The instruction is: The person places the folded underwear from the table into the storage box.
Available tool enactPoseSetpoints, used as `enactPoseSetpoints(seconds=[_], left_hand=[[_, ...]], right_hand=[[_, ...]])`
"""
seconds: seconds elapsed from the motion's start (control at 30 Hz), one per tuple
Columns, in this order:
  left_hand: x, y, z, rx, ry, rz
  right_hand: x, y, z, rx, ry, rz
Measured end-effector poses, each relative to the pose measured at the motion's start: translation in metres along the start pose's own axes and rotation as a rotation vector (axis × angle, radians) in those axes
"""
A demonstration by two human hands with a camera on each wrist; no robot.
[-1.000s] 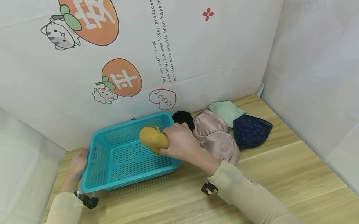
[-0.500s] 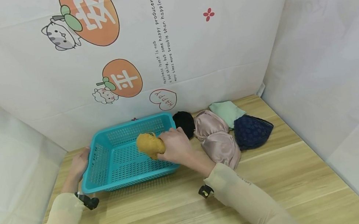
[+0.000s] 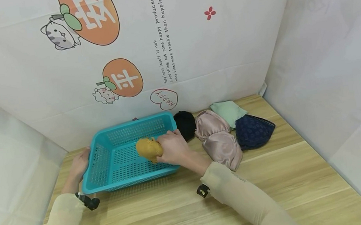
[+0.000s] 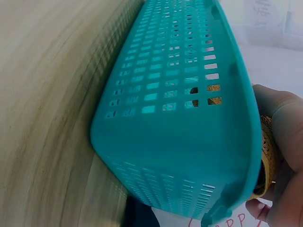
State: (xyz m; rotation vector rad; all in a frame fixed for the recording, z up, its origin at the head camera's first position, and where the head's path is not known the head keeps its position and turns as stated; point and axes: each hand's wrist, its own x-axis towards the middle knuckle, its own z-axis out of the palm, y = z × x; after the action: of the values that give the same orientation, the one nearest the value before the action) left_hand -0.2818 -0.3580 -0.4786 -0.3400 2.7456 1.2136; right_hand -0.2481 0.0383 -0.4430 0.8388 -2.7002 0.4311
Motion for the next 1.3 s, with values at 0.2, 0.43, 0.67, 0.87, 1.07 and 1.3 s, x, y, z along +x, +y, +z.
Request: enactPoseSetpoints(seconds=[0.2, 0.43, 0.67, 0.87, 1.07, 1.3], left_hand=[[0.002, 0.0, 0.0, 0.003, 0.008, -0.026], [0.005, -0.001, 0.001, -0.024, -0.004, -0.039], [0.005, 0.0, 0.001, -0.01, 0.002, -0.038], [0.002, -0.001, 0.0, 0.013, 0.001, -0.037], [0.001, -0.002, -0.001, 0.022, -0.006, -0.05], [0.003, 0.0, -0.001, 0.02, -0.011, -0.021]], right_hand=[[0.005, -0.003, 0.006, 0.001, -0.023, -0.029], [0.01, -0.007, 0.013, -0.038, -0.058, -0.058], [0.013, -0.009, 0.018, -0.054, -0.093, -0.072], [0.014, -0.009, 0.025, -0.09, -0.133, -0.075], [0.015, -0.009, 0.029, -0.144, -0.241, -0.063], [0.015, -0.008, 0.025, -0.128, -0.31, -0.024]])
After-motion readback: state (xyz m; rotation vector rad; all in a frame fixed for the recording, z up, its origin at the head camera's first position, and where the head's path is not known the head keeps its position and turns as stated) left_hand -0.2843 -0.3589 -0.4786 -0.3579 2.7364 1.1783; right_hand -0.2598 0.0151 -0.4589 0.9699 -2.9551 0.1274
